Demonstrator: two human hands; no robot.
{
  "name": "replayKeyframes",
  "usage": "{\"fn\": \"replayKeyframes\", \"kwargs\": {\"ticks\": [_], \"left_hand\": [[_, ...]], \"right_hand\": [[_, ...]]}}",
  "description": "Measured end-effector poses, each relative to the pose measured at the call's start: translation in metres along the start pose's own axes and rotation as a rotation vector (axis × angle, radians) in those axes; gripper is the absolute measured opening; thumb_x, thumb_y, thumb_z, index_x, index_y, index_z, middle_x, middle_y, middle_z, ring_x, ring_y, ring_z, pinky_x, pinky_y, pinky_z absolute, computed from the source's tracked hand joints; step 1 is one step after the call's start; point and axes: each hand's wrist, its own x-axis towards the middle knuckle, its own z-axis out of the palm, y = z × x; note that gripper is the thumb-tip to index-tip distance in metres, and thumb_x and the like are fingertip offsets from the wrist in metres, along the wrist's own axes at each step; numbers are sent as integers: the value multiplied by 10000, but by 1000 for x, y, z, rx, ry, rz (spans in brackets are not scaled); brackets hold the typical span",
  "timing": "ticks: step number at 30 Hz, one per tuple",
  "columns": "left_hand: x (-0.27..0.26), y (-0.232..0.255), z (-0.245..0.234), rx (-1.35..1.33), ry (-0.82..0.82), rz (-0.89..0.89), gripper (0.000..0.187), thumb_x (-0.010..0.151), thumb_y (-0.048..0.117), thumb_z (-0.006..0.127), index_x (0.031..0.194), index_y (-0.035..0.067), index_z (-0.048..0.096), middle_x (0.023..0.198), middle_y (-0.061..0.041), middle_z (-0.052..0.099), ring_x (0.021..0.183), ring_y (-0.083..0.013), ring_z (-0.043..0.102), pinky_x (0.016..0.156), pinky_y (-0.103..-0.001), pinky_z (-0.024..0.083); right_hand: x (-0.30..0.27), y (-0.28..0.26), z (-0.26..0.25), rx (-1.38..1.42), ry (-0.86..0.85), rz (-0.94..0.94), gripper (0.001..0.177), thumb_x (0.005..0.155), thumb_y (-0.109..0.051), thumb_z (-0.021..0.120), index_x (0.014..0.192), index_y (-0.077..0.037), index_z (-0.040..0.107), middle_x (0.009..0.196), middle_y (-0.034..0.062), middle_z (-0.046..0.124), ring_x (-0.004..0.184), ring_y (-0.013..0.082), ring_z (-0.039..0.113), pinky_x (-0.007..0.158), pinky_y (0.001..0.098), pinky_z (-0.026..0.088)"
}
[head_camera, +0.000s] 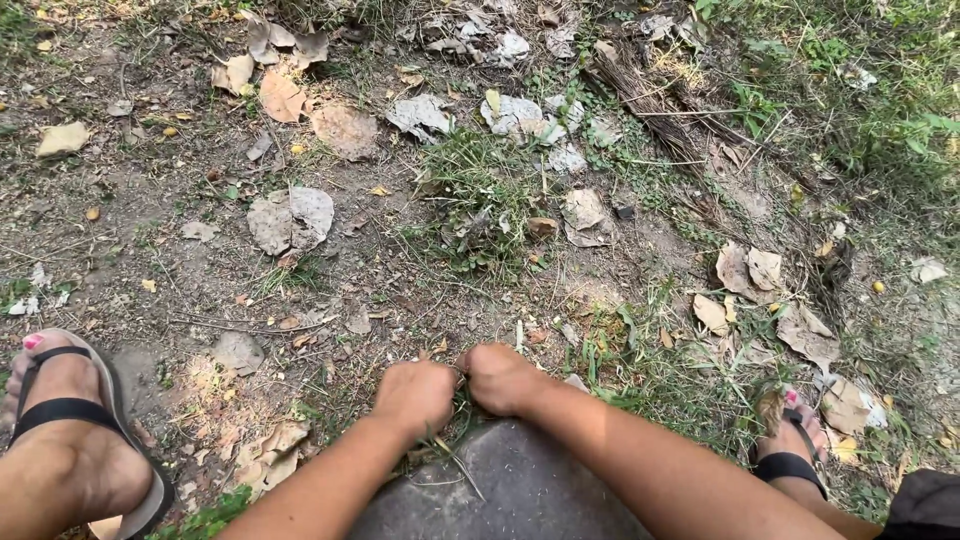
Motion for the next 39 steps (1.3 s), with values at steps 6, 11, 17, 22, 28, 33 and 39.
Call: {"fn": "replayKeyframes", "kwargs": {"ticks": [6, 11, 17, 22, 28, 33, 39], "left_hand": [[8, 9, 5, 6, 134, 3, 210, 828, 128, 574, 868, 117, 779, 938, -167, 751, 887, -352, 741, 803, -510, 562], [43, 19, -18, -49, 351, -13, 254, 920, 143, 512, 943, 108, 762, 965, -161, 745, 885, -362, 736, 787, -497, 575], [55, 15, -29, -78, 365, 29, 257, 850, 64, 524, 949, 76, 761, 1007, -168, 741, 911, -376, 731, 836, -493, 577], [51, 17, -29, -79, 435, 68, 237, 903, 81, 533, 957, 48, 761, 979, -188, 749, 906, -379, 731, 872, -526, 545], [67, -3, -35, -182, -1, -173, 260, 910, 85, 554, 1068, 79, 760, 1113, -210, 726, 1028, -391, 707, 901, -508, 563], [36, -17, -45, -357, -180, 37, 469, 766, 10, 588, 1146, 201, 786, 1071, -177, 758, 1009, -341, 735, 903, -462, 566], [0, 10, -96, -324, -405, 5, 406, 706, 237, 849, 1028, 11, 746, 1014, -197, 766, 959, -329, 776, 863, -426, 604]], "right_hand": [[-12, 9, 2, -76, 175, -139, 293, 799, -36, 557, 1025, -69, 740, 993, 264, 712, 986, 448, 681, 851, 517, 544], [0, 24, -22, -45, 453, -158, 318, 735, -2, 567, 999, -53, 737, 923, 266, 712, 894, 449, 701, 808, 512, 563], [1, 21, -24, 34, 578, -101, 473, 691, 51, 550, 1100, -80, 749, 905, 272, 714, 863, 429, 714, 836, 481, 571], [10, 31, -8, 36, 692, -210, 499, 649, 58, 555, 1105, -33, 732, 962, 256, 730, 895, 413, 717, 842, 454, 574], [33, 52, -36, 71, 368, -178, 445, 750, 15, 601, 1164, -60, 745, 992, 221, 739, 939, 371, 729, 879, 435, 567], [-7, 11, -68, -99, -118, -58, 364, 723, -111, 735, 1086, -86, 734, 944, 149, 776, 886, 298, 764, 821, 424, 589], [-1, 17, -23, -439, -113, -88, 272, 773, -145, 740, 1028, -56, 709, 1032, 189, 725, 969, 376, 706, 839, 474, 571]]}}
